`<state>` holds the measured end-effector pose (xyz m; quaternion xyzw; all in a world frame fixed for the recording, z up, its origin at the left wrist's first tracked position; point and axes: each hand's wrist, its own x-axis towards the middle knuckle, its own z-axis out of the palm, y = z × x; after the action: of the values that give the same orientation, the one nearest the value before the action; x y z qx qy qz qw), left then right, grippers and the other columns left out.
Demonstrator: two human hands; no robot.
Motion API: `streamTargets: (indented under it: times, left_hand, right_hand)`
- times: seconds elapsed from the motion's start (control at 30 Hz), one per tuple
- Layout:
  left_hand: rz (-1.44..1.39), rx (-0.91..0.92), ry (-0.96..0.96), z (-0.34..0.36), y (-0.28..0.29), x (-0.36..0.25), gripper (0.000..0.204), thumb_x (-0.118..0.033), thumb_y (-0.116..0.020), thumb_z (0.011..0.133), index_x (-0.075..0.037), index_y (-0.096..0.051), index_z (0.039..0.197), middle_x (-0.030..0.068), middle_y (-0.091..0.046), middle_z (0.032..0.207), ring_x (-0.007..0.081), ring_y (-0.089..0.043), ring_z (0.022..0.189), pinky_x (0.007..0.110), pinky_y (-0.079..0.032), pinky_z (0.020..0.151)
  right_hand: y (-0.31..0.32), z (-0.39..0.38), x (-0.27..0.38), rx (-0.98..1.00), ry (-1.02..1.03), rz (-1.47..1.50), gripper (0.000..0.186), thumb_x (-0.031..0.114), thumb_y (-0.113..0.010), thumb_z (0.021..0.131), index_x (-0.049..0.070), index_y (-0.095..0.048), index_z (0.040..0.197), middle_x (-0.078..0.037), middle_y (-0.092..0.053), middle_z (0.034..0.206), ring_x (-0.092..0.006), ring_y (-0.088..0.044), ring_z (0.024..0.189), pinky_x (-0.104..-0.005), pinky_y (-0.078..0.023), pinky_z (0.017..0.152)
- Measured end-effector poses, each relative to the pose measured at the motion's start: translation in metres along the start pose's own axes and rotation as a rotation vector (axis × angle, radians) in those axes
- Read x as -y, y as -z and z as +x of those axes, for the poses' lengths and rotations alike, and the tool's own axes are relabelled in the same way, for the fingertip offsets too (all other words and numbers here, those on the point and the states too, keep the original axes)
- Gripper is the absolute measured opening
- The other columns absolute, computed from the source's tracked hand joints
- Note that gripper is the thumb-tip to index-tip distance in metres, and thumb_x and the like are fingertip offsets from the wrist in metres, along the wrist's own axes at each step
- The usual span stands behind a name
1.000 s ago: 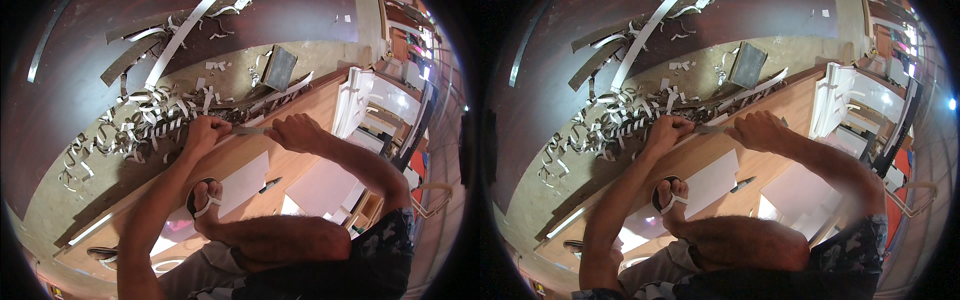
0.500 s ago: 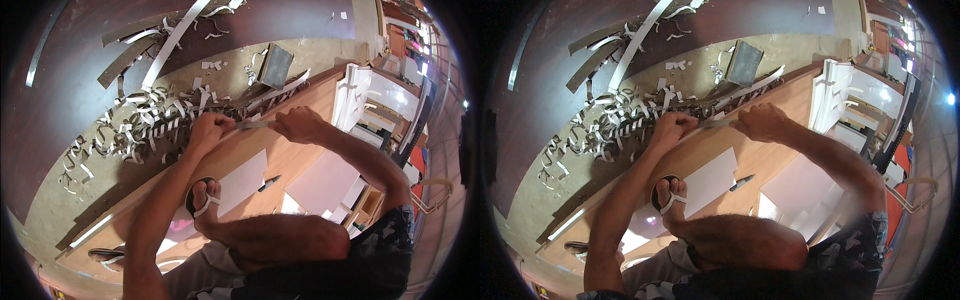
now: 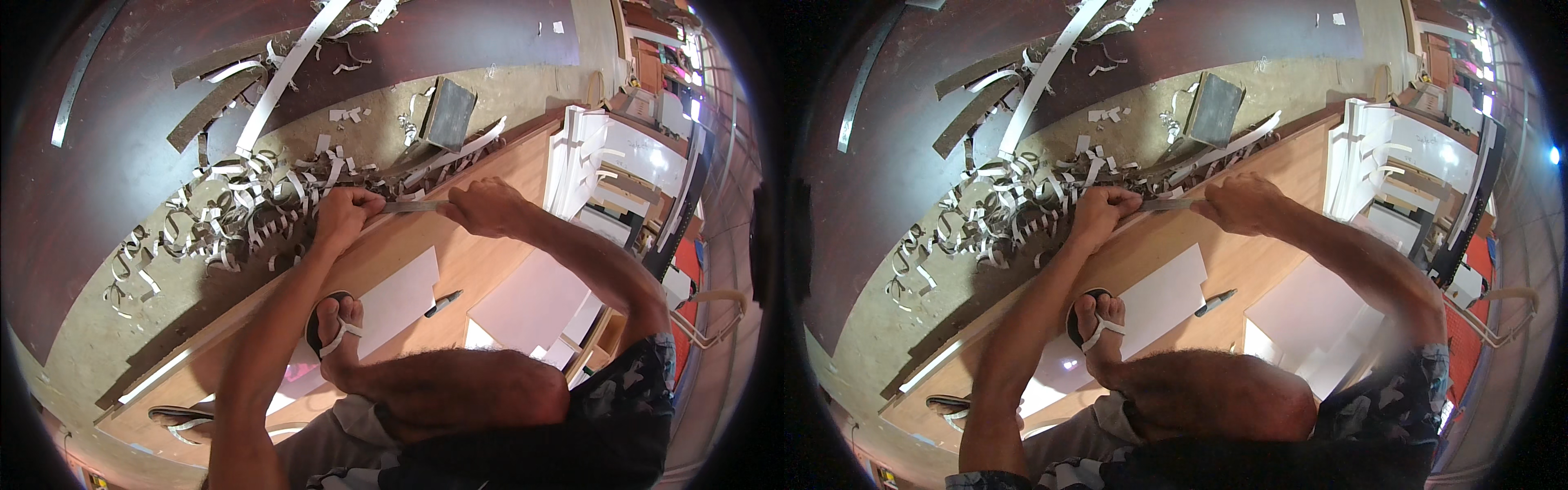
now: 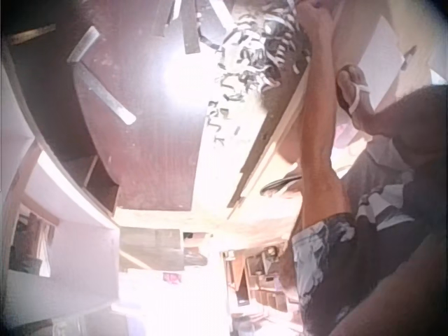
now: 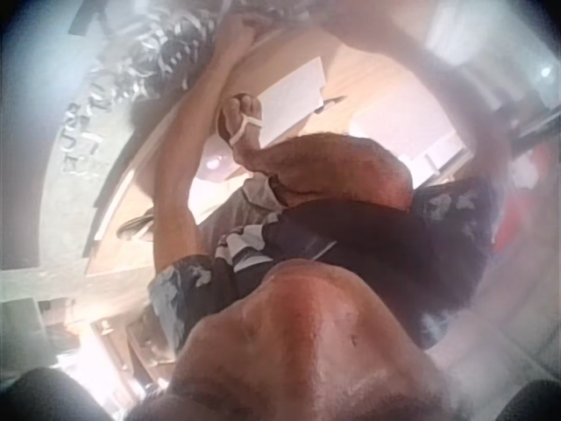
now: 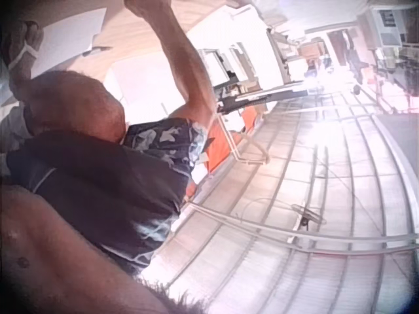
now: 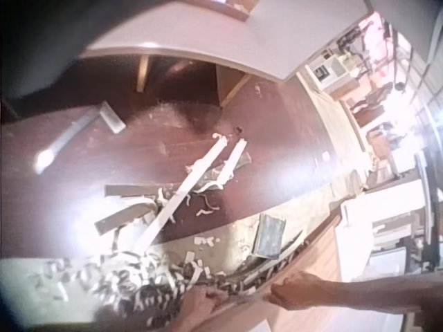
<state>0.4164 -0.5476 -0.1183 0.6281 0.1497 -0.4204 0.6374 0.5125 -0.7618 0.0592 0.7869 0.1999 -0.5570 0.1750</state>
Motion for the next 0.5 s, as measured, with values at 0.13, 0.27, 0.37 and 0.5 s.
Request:
streamTargets:
  times: [0.13,0.27,0.37,0.5]
  left_hand:
    - [0.005,0.027,-0.105,0.004,-0.005,0.002,0.024,-0.028,-0.081,0.097,-0.011,-0.086,0.113,0.0071,-0.082,0.091,0.0125,-0.071,0.080,0.031,-0.056,0.079]
    - [-0.106,-0.075,-0.230,0.004,0.000,-0.004,0.033,-0.032,-0.076,0.102,-0.014,-0.080,0.129,0.0073,-0.083,0.097,0.0106,-0.070,0.082,0.030,-0.056,0.080]
    - [0.061,-0.092,-0.172,-0.013,0.024,-0.016,0.047,-0.033,-0.072,0.106,-0.017,-0.066,0.150,0.0075,-0.083,0.105,0.0097,-0.070,0.085,0.030,-0.056,0.082]
    - [0.000,-0.173,-0.207,-0.056,0.076,-0.024,0.058,-0.021,-0.071,0.107,-0.016,-0.052,0.162,0.0075,-0.082,0.106,0.0079,-0.069,0.090,0.028,-0.056,0.085]
  right_hand:
    - [0.010,-0.015,0.003,0.009,-0.041,0.034,0.061,0.053,-0.044,0.114,0.001,-0.073,0.107,-0.028,-0.075,0.089,-0.0459,-0.075,0.093,-0.0590,-0.056,0.094]
    - [0.016,-0.007,-0.007,-0.070,-0.056,0.128,0.061,0.055,-0.042,0.114,0.001,-0.071,0.116,-0.027,-0.075,0.096,-0.0446,-0.074,0.100,-0.0565,-0.055,0.097]
    - [0.009,0.007,-0.009,-0.130,-0.061,0.265,0.066,0.061,-0.042,0.112,0.002,-0.069,0.124,-0.027,-0.075,0.101,-0.0430,-0.072,0.109,-0.0544,-0.053,0.100]
    - [-0.015,0.039,0.004,-0.362,-0.003,0.299,0.065,0.061,-0.067,0.100,0.003,-0.067,0.131,-0.026,-0.073,0.116,-0.0409,-0.070,0.115,-0.0522,-0.054,0.097]
